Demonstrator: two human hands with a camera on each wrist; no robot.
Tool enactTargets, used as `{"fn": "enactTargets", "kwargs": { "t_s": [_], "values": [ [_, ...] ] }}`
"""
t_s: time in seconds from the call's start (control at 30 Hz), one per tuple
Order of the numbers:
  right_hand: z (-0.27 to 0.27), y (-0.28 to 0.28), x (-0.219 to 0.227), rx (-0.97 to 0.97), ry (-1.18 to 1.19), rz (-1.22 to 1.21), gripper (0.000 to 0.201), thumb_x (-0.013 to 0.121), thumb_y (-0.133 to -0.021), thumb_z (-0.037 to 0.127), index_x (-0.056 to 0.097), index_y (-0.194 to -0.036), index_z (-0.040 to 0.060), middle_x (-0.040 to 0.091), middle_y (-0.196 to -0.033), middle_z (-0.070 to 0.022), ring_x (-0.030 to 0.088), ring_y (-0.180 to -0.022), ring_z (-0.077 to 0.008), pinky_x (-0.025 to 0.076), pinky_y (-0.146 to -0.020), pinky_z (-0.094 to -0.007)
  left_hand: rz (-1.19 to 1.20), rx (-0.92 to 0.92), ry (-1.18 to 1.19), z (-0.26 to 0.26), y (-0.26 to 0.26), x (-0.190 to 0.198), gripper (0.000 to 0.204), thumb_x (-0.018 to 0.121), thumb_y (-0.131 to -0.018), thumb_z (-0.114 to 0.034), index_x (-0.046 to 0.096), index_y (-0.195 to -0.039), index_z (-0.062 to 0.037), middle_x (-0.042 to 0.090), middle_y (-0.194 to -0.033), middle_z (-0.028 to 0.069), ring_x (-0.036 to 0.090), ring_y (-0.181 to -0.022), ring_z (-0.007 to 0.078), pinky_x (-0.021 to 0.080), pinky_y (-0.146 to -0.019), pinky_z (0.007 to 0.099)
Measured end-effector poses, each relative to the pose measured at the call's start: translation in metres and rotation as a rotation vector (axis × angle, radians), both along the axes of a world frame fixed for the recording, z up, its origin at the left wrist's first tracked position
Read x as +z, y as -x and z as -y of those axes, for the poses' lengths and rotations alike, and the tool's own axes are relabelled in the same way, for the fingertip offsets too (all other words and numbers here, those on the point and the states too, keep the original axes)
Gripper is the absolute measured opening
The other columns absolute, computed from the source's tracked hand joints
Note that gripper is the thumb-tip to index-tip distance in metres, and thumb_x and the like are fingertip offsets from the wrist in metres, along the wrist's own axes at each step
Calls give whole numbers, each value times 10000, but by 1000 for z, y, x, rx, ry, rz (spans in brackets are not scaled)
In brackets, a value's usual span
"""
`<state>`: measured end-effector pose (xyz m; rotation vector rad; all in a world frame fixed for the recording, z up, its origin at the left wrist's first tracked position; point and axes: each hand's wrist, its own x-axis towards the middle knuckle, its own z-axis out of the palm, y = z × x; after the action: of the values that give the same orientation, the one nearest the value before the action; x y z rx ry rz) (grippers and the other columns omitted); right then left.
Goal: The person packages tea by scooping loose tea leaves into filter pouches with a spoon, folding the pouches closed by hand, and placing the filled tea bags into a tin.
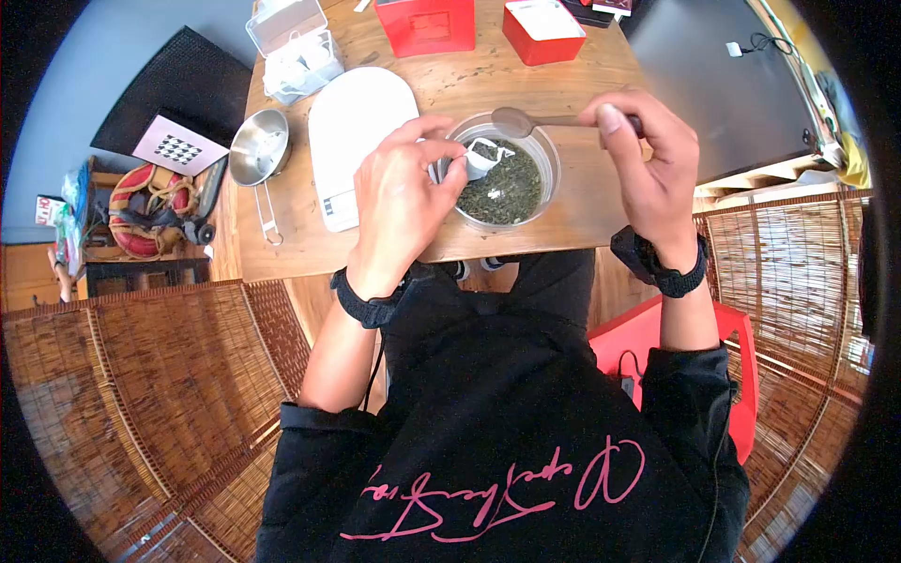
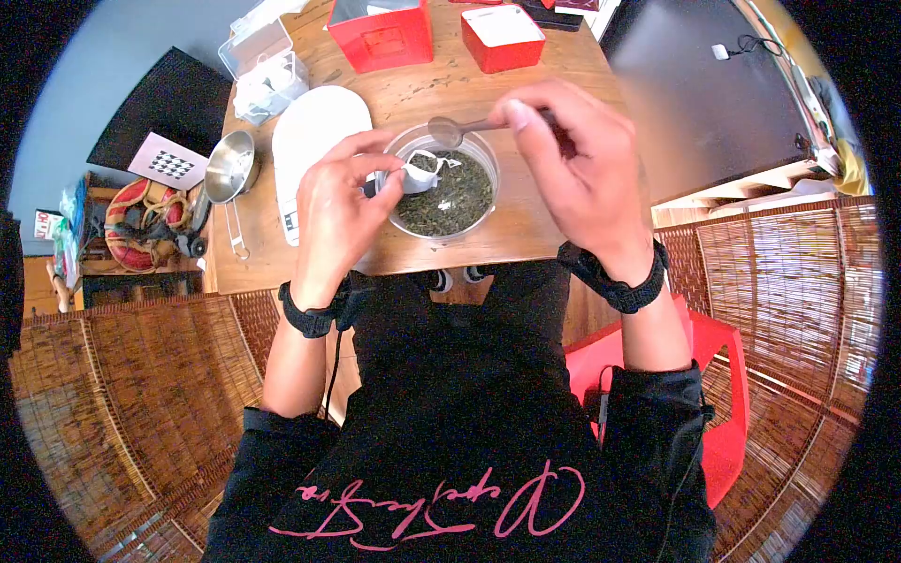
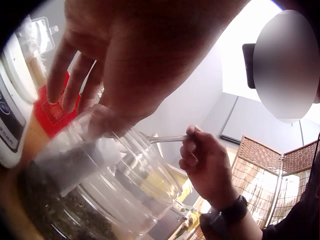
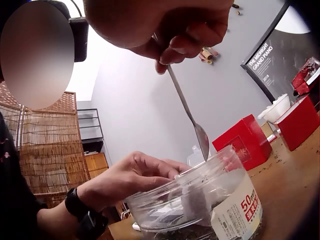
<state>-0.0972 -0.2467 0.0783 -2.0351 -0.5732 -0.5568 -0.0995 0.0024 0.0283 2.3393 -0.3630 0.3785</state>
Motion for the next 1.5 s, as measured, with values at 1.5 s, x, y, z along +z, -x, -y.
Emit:
{"fn": "enactTargets", "kwargs": {
  "t_s": [1.5],
  "values": [
    [-28,2,-10,79,31,-259,130,758,-876,117,786,-953,16,773,-868,-110,721,-758,-166,551,-698,-302,-275,-178,529,15,3,13,177,728,-930,-71,741,-1094,-3,758,-985,38,647,-784,33,501,-650,196]
  ]
}}
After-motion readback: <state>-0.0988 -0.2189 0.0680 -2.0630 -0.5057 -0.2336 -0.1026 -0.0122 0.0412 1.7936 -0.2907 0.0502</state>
